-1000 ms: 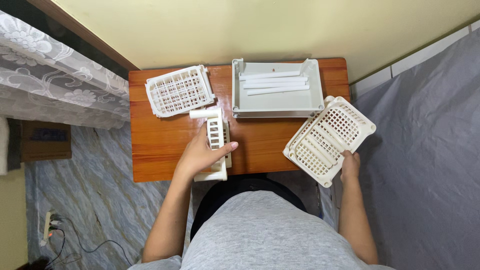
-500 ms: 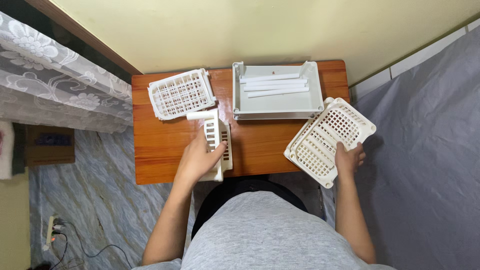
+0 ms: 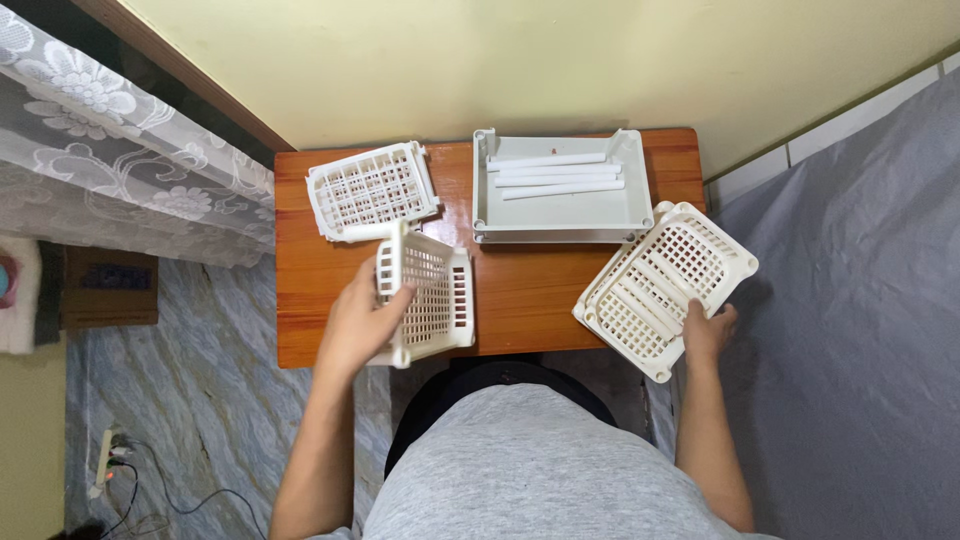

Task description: The person assembles a white plastic rack by inserting rods into side panels and attaching grid panels. They then wipe the assembled rack with a white cloth. The person handles multiple rack components and a cloth on a wooden table.

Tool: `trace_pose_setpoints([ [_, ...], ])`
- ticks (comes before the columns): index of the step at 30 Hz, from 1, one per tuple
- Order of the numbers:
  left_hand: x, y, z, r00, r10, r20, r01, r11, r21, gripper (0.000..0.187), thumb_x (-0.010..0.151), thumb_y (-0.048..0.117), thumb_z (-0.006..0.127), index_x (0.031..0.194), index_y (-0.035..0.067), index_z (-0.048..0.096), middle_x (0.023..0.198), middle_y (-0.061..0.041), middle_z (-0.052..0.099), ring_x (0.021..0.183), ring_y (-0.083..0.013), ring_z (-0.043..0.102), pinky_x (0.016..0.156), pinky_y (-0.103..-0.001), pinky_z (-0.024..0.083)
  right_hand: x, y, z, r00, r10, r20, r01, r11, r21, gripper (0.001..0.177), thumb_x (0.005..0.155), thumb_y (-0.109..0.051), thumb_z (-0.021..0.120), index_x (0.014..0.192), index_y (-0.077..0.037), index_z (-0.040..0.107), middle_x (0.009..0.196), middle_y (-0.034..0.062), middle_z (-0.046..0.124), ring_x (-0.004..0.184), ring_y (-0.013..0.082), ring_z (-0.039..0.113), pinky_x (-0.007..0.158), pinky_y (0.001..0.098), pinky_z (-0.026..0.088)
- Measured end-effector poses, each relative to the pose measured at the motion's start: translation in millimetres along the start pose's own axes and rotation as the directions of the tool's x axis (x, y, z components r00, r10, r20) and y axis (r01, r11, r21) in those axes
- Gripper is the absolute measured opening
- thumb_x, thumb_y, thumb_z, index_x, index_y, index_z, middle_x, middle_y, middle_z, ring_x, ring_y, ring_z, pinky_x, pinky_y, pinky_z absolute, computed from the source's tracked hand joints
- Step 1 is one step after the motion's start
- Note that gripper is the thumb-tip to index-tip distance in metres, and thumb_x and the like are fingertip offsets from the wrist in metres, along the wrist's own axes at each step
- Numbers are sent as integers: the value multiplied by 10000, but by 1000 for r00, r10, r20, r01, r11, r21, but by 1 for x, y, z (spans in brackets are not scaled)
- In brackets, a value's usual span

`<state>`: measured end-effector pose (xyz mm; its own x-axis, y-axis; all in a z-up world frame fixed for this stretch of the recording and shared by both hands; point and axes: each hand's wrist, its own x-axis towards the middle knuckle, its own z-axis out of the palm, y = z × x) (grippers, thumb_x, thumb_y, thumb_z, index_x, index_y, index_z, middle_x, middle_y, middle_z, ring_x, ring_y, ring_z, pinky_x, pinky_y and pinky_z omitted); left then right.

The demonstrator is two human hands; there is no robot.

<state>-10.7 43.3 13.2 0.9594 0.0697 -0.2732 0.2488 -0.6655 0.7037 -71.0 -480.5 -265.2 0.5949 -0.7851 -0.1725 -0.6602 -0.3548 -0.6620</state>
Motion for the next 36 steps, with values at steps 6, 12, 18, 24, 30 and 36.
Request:
trace_pose_setpoints([
  [6,-12,-33,-28,994,-9,105,44,943,-330,558,904,229,672,1394,-7,546,1124,-164,757,967,-209,742,862,-347,585,-20,-44,-22,998,45,-39,-50,989,-139,783,935,-395,704,1521,-23,341,1533,305,262,1421,470,211,1064,681,212],
  [12,-26,-63,-43,973,114,202,63,708,-704,546,965,122,603,1473,-42,489,1299,-147,665,1154,-167,637,993,-331,503,-64,-103,-22,945,-327,-14,325,936,135,486,1026,-320,618,1424,-60,516,1474,187,450,1346,344,447,1065,500,441],
  [18,-21,-76,-14,965,157,210,114,470,-875,557,966,84,577,1494,-42,455,1308,-161,654,1167,-205,644,1013,-359,514,-103,-141,-13,691,-497,525,166,816,553,472,1086,-394,463,1334,-26,622,1236,114,694,1108,203,659,952,351,543],
  [24,-7,-71,25,959,204,197,127,311,-942,586,975,101,563,1521,-44,407,1361,-168,627,1208,-226,636,1052,-384,506,-120,-162,-24,533,-497,685,-207,708,675,444,1078,-291,517,1397,13,572,1253,98,698,1127,149,650,981,292,508],
  [30,5,-68,48,953,229,196,134,262,-956,588,984,111,543,1527,-49,385,1395,-177,606,1240,-236,624,1066,-390,501,-121,-175,-37,625,-496,602,-242,610,754,382,1092,-200,531,1378,46,585,1236,94,697,1110,133,647,988,275,497],
  [36,8,-66,69,955,237,178,129,208,-970,576,984,100,539,1522,-28,378,1380,-172,607,1238,-250,620,1077,-414,492,-140,-187,-39,830,-385,404,-175,508,843,456,1085,-237,521,1478,-12,470,1320,98,620,1179,150,586,1027,322,476],
])
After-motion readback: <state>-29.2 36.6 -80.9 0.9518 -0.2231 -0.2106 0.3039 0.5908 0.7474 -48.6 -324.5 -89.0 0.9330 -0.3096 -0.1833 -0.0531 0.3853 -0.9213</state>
